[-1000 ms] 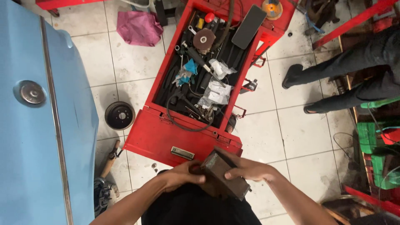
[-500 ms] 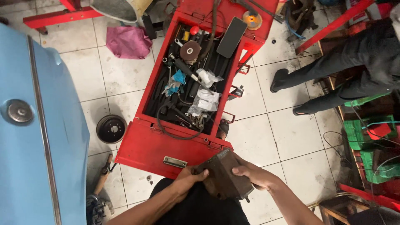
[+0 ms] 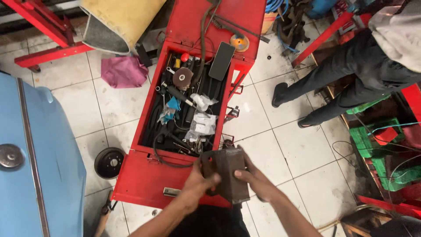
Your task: The person holds a rusty metal automotive component, turning it over in their hands while standing next to a red tool cart. They carry it across the workshop, then use a small hand tool to scrape at its surface before placing it on a cluttered workbench.
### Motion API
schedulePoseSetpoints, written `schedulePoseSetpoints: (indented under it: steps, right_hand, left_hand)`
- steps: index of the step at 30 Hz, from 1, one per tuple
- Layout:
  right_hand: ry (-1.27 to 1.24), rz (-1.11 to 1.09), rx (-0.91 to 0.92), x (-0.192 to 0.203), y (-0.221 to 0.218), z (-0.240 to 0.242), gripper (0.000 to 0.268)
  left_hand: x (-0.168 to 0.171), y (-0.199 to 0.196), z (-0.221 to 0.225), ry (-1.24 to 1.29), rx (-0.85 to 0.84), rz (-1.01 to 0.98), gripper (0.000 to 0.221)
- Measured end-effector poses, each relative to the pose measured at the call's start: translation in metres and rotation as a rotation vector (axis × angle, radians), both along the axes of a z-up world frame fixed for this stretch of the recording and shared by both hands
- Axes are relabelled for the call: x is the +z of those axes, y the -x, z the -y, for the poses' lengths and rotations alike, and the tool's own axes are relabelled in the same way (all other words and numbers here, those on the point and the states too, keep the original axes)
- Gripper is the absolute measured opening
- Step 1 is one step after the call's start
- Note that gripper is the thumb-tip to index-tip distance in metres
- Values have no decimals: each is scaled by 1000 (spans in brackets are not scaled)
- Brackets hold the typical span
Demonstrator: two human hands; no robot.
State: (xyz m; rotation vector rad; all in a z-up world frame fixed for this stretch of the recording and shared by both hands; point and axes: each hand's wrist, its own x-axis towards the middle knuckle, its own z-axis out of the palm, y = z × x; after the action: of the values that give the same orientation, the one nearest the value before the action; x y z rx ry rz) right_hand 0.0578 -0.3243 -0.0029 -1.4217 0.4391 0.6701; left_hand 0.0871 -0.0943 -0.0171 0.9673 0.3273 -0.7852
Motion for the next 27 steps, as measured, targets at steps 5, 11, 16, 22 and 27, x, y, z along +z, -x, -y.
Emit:
schedulePoseSetpoints:
  steps: [5,11,16,22,27]
  right_hand:
    - [-51,9,-104,-25,10,-18,106]
    - [166,344,68,20,27,-45,119]
    - [60,586,49,61,36,-57,134]
    - [-171,661,-451,-34,89,-16,75]
    - [-42,933,-641,28,123,-23,70]
  left_hand:
    - [-20,7,0,-189,-89,197,103]
    - [38,10,-18,-338,-226,276,118]
    - [101,7,-36,-321,-240,432,140]
    - [74,29,-45,-371,-311,982,119]
    - [54,15,-36,44,-331,1619,73]
